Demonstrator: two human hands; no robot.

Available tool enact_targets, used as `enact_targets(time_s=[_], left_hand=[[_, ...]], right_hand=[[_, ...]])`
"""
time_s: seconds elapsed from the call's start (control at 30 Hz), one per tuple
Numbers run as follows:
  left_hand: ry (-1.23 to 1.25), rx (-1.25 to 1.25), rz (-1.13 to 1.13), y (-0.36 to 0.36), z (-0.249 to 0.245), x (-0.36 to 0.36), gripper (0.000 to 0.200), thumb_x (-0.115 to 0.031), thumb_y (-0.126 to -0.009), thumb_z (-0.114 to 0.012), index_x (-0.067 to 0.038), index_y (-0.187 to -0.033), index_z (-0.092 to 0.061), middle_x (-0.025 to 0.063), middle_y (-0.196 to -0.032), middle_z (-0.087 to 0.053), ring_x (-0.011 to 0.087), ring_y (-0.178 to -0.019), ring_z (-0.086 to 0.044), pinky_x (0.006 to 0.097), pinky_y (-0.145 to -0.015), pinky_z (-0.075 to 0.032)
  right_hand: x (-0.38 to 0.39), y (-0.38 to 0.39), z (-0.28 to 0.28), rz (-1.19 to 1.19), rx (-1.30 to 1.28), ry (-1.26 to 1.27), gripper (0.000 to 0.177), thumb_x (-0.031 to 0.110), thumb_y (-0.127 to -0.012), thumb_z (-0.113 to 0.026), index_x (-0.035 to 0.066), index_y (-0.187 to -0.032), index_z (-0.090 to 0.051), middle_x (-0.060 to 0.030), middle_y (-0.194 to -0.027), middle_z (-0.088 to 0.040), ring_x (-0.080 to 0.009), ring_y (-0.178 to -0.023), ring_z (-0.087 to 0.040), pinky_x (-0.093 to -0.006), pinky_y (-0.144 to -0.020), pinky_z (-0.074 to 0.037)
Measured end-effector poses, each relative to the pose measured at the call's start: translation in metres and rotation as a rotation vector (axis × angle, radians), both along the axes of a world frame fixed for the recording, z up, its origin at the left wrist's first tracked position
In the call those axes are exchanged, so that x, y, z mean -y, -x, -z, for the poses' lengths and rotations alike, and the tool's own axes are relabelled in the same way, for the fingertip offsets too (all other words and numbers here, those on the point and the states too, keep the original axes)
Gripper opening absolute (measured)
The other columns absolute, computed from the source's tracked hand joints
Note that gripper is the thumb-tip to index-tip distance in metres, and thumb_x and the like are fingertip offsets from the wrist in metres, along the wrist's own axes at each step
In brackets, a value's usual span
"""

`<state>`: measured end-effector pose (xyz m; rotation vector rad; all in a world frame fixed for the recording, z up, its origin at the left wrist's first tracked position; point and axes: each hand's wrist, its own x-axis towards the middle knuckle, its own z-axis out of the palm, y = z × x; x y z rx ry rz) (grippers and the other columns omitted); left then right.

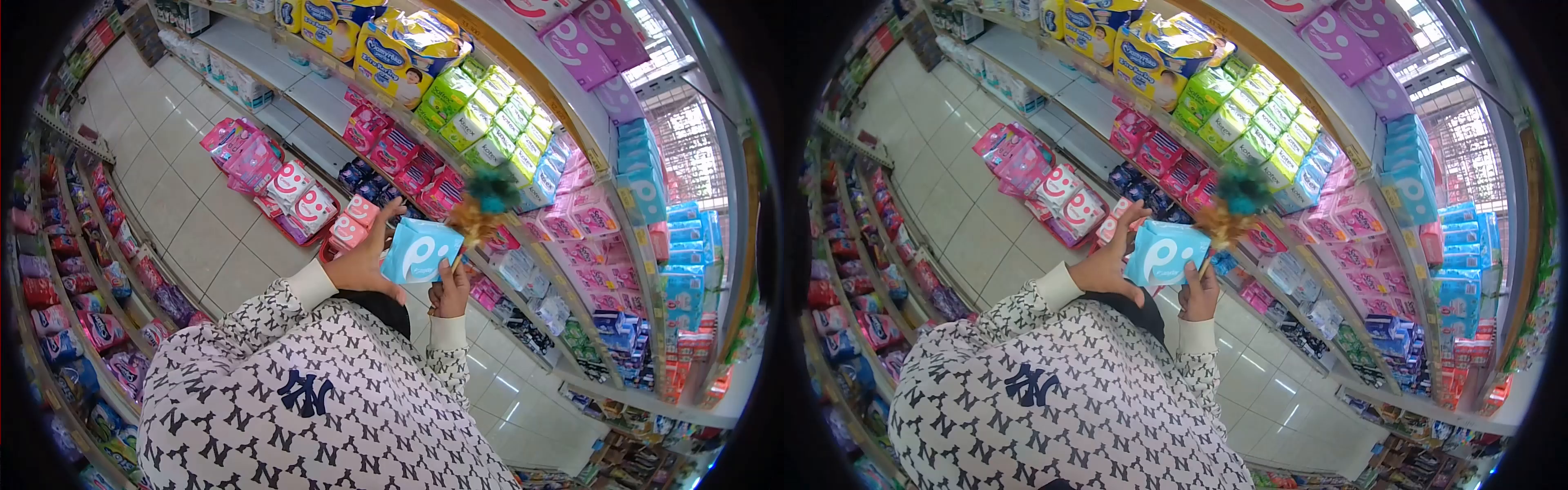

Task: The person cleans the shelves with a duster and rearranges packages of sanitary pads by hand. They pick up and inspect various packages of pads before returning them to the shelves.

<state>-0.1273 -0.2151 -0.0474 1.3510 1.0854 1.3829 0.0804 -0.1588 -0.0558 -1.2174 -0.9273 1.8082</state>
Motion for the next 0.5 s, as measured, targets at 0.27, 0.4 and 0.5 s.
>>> enact_targets(time_s=[0.27,0.4,0.5], left_hand=[[0.242,-0.304,-0.269,0.016,-0.021,0.000,0.060,-0.024,-0.070,-0.082,-0.005,-0.120,-0.056,0.0156,-0.112,-0.063,0.0285,-0.115,-0.056,0.0399,-0.101,-0.042],[-0.208,-0.775,-0.373,0.039,0.010,0.006,0.059,-0.026,-0.067,-0.080,-0.006,-0.118,-0.057,0.0114,-0.114,-0.063,0.0317,-0.111,-0.057,0.0512,-0.113,-0.026],[-0.136,-0.681,-0.386,0.040,0.000,0.009,0.065,-0.025,-0.066,-0.080,-0.007,-0.123,-0.053,0.0097,-0.114,-0.063,0.0263,-0.112,-0.058,0.0517,-0.116,-0.021]], right_hand=[[0.005,-0.025,0.002,-0.013,0.450,-0.577,0.035,0.015,-0.093,-0.064,-0.002,-0.122,-0.056,-0.0074,-0.101,-0.064,-0.0106,-0.081,-0.058,-0.0239,-0.072,-0.049],[0.039,-0.024,-0.037,-0.307,0.680,-0.747,0.023,0.014,-0.096,-0.058,-0.003,-0.112,-0.063,-0.0070,-0.085,-0.065,-0.0096,-0.071,-0.057,-0.0248,-0.064,-0.047],[0.029,-0.042,0.005,-0.200,0.738,-0.765,0.024,0.012,-0.096,-0.056,-0.002,-0.114,-0.064,-0.0067,-0.081,-0.064,-0.0088,-0.066,-0.056,-0.0249,-0.062,-0.047]])
